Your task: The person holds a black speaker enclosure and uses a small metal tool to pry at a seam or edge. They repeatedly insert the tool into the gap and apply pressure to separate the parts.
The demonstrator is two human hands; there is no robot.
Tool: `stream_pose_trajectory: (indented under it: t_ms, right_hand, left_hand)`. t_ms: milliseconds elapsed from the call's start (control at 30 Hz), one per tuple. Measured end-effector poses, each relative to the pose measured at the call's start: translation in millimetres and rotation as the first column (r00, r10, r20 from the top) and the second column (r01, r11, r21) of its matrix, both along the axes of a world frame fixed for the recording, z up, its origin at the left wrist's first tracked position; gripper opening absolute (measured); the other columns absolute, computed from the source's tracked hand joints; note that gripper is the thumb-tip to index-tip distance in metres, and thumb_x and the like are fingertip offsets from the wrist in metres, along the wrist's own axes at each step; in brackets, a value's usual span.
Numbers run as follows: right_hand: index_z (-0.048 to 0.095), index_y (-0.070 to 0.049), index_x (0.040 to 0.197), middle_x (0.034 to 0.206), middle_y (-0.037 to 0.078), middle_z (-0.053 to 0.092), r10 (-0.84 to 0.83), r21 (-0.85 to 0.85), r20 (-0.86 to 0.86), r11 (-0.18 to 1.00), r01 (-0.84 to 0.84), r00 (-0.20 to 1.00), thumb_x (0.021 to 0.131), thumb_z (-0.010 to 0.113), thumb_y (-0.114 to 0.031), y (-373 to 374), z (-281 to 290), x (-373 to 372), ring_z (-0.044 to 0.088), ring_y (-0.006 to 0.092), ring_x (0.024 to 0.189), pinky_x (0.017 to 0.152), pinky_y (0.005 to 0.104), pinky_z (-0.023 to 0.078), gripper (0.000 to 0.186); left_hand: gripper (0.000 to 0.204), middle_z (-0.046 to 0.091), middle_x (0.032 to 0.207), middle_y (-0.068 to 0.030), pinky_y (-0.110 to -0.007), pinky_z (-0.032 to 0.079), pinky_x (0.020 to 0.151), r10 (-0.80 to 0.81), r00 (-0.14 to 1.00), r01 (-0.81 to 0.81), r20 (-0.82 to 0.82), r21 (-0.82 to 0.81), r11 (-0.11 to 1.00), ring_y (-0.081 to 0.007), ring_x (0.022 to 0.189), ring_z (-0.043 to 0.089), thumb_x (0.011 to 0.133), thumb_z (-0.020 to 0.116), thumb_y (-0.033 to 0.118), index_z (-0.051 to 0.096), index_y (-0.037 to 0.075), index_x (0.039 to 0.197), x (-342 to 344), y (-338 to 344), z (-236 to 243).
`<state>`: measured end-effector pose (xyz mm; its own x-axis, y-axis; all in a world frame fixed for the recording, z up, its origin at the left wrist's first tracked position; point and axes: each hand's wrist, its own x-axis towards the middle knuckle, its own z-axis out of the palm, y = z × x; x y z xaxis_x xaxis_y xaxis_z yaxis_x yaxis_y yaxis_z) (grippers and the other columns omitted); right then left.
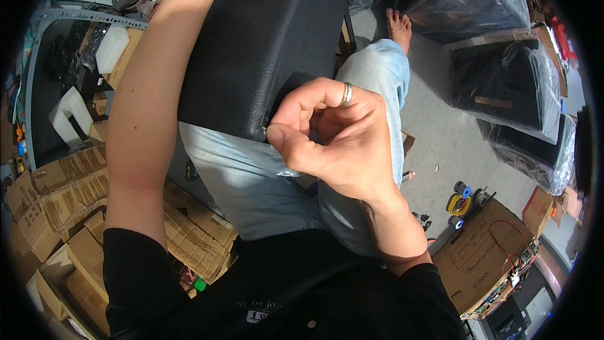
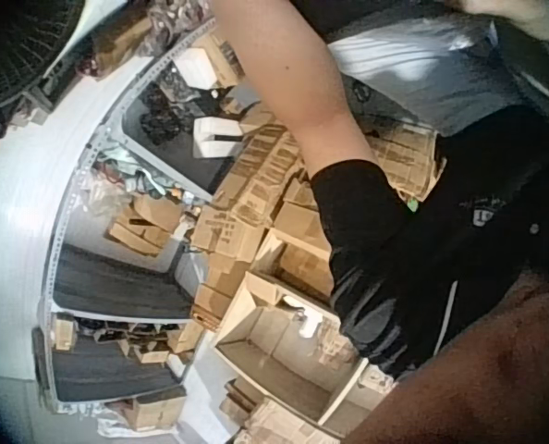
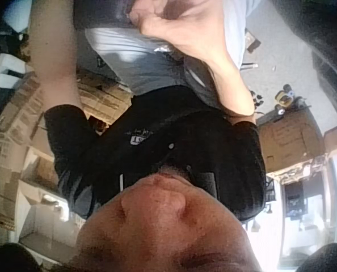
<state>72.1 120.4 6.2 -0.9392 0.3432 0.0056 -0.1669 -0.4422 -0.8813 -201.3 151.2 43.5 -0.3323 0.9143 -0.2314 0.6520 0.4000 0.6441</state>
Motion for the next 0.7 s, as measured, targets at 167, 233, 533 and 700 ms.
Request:
stream_pose_trajectory:
  t_ms: [167,233,533,700]
  right_hand:
    - [0.071,0.001,0.090,0.079,0.003,0.070,-0.023,-0.026,0.027,0.999,0.024,0.999,0.081,0.075,0.012,5,-5,4,0.063,0.0050,0.069,0.065,0.0203,0.050,0.014]
    - [0.071,0.001,0.090,0.079,0.003,0.070,-0.026,-0.066,0.025,0.997,0.027,0.999,0.081,0.076,0.011,6,-4,4,0.063,0.0048,0.068,0.065,0.0202,0.050,0.015]
    - [0.072,0.000,0.086,0.076,-0.002,0.069,-0.054,-0.022,0.042,0.998,0.055,0.998,0.081,0.076,0.007,0,-4,2,0.061,-0.0003,0.066,0.060,0.0161,0.046,0.009]
    - [0.071,0.001,0.088,0.077,0.001,0.070,-0.030,-0.046,0.044,0.998,0.032,0.999,0.082,0.074,0.010,2,-4,3,0.062,0.0032,0.067,0.063,0.0185,0.048,0.012]
  left_hand:
    - [0.064,0.065,0.128,-0.0222,-0.038,0.047,0.100,-0.049,0.998,0.050,-0.026,0.067,0.997,-0.0287,0.117,0.062,0.088,0.070,0.041,0.061,-0.004,0.133,3,12,-15]
    - [0.064,0.066,0.127,-0.0218,-0.037,0.047,0.099,-0.059,0.998,0.058,0.008,0.059,0.997,-0.0285,0.116,0.062,0.088,0.070,0.041,0.061,-0.004,0.132,3,14,-16]
    - [0.061,0.067,0.123,-0.0205,-0.036,0.047,0.097,-0.056,0.998,0.055,0.005,0.047,0.997,-0.0273,0.113,0.063,0.088,0.070,0.040,0.062,-0.004,0.130,1,11,-13]
    - [0.060,0.067,0.122,-0.0206,-0.036,0.048,0.097,-0.045,0.998,0.048,-0.035,0.084,0.995,-0.0272,0.113,0.063,0.088,0.070,0.040,0.063,-0.003,0.128,6,5,-9]
